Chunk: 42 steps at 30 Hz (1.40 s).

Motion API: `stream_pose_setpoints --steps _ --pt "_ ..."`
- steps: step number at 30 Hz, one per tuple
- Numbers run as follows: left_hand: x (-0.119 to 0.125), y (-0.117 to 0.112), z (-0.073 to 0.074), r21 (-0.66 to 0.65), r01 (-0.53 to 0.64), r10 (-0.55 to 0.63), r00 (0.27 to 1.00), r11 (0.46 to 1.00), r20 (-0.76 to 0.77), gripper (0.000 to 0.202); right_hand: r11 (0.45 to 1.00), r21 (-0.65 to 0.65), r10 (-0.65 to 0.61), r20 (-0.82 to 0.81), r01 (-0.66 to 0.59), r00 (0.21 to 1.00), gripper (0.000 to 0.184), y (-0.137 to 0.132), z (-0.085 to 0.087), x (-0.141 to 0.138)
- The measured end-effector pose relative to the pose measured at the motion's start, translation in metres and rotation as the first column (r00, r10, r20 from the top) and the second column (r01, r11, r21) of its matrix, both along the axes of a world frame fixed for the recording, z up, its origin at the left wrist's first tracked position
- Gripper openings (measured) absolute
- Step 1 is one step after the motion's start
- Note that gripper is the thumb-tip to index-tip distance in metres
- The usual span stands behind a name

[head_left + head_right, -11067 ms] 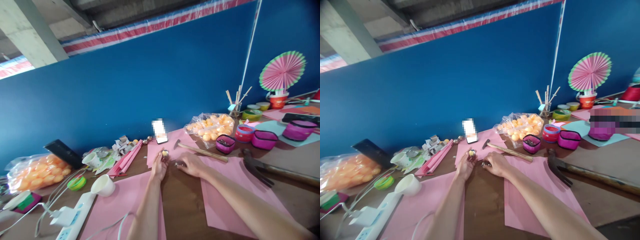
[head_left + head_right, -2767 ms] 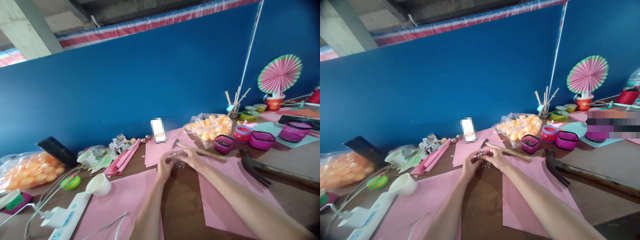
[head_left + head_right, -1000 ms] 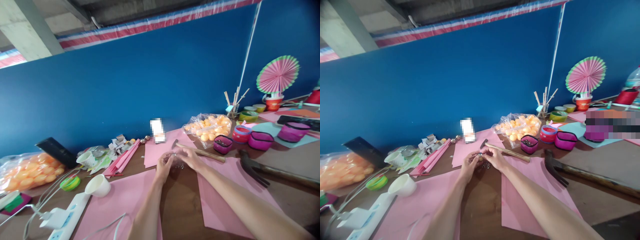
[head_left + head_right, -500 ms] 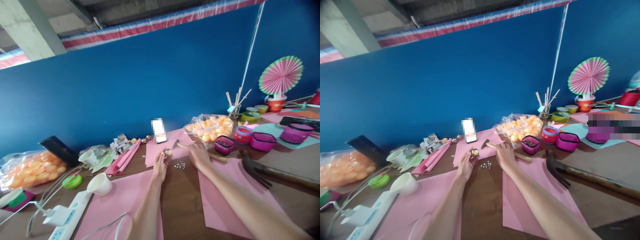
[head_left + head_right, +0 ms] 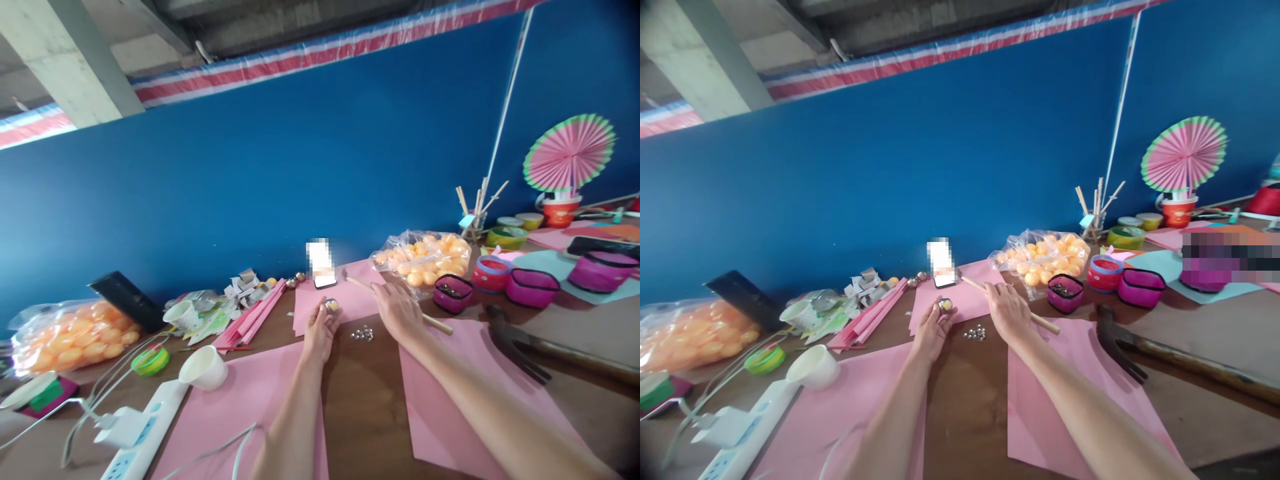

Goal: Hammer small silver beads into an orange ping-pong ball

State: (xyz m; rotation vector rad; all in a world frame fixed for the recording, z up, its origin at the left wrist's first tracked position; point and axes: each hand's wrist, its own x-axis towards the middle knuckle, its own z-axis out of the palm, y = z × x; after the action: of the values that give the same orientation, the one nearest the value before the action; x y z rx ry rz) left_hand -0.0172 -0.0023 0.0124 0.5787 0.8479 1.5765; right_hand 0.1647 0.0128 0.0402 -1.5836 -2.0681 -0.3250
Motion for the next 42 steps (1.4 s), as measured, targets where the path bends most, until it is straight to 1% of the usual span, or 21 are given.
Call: stream_pose_setpoints --steps 3,5,8,11,17,21,25,29,31,35,39,42 --pt "0.0 0.001 -0.001 0.019 -0.036 0.036 0.999 0.999 -0.004 0.032 0.991 0.071 0.12 -0.026 -0.118 0.992 0.032 -0.01 0.004 -0.005" --pt "0.0 0.002 -0.003 0.027 -0.062 0.063 0.998 0.998 -0.016 0.03 0.98 0.095 0.175 -0.019 -0.172 0.984 0.033 -0.015 0.004 -0.008" --pt "-0.001 0.004 -0.004 0.051 -0.093 0.094 0.995 0.994 -0.017 0.025 0.971 0.102 0.216 0.006 -0.215 0.976 0.034 -0.019 0.004 -0.01" --pt "-0.003 0.005 -0.004 0.085 -0.112 0.112 0.994 0.99 -0.004 0.021 0.965 0.076 0.249 0.029 -0.251 0.968 0.035 -0.019 0.003 -0.011" --pt "-0.004 0.006 -0.003 0.104 -0.133 0.135 0.991 0.986 -0.007 0.021 0.973 0.092 0.213 -0.008 -0.212 0.977 0.036 -0.02 0.003 -0.01" --pt "-0.004 0.005 -0.002 0.107 -0.134 0.139 0.99 0.985 -0.036 0.022 0.967 0.051 0.249 0.033 -0.251 0.968 0.036 -0.022 0.004 -0.012" --pt "-0.007 0.006 -0.003 0.118 -0.153 0.155 0.988 0.981 -0.004 0.024 0.972 0.083 0.22 -0.007 -0.218 0.976 0.036 -0.023 0.004 -0.012" --pt "-0.008 0.009 -0.006 0.095 -0.154 0.153 0.988 0.984 0.021 0.024 0.979 0.036 0.203 -0.005 -0.203 0.979 0.035 -0.021 0.003 -0.011" --pt "-0.008 0.009 -0.007 0.09 -0.146 0.144 0.989 0.985 0.034 0.023 0.981 0.037 0.192 0.0 -0.192 0.981 0.034 -0.02 0.003 -0.011" --pt "-0.005 0.006 -0.004 0.099 -0.151 0.145 0.987 0.984 0.068 0.02 0.978 0.105 0.181 -0.02 -0.178 0.983 0.033 -0.02 0.002 -0.011" --pt "-0.003 0.003 0.001 0.086 -0.107 0.102 0.993 0.99 0.061 0.018 0.98 0.086 0.183 -0.013 -0.182 0.983 0.032 -0.02 0.0 -0.012" --pt "-0.003 0.003 0.001 0.041 -0.126 0.123 0.99 0.991 0.062 0.022 0.99 0.066 0.124 -0.036 -0.122 0.992 0.031 -0.016 0.0 -0.01"
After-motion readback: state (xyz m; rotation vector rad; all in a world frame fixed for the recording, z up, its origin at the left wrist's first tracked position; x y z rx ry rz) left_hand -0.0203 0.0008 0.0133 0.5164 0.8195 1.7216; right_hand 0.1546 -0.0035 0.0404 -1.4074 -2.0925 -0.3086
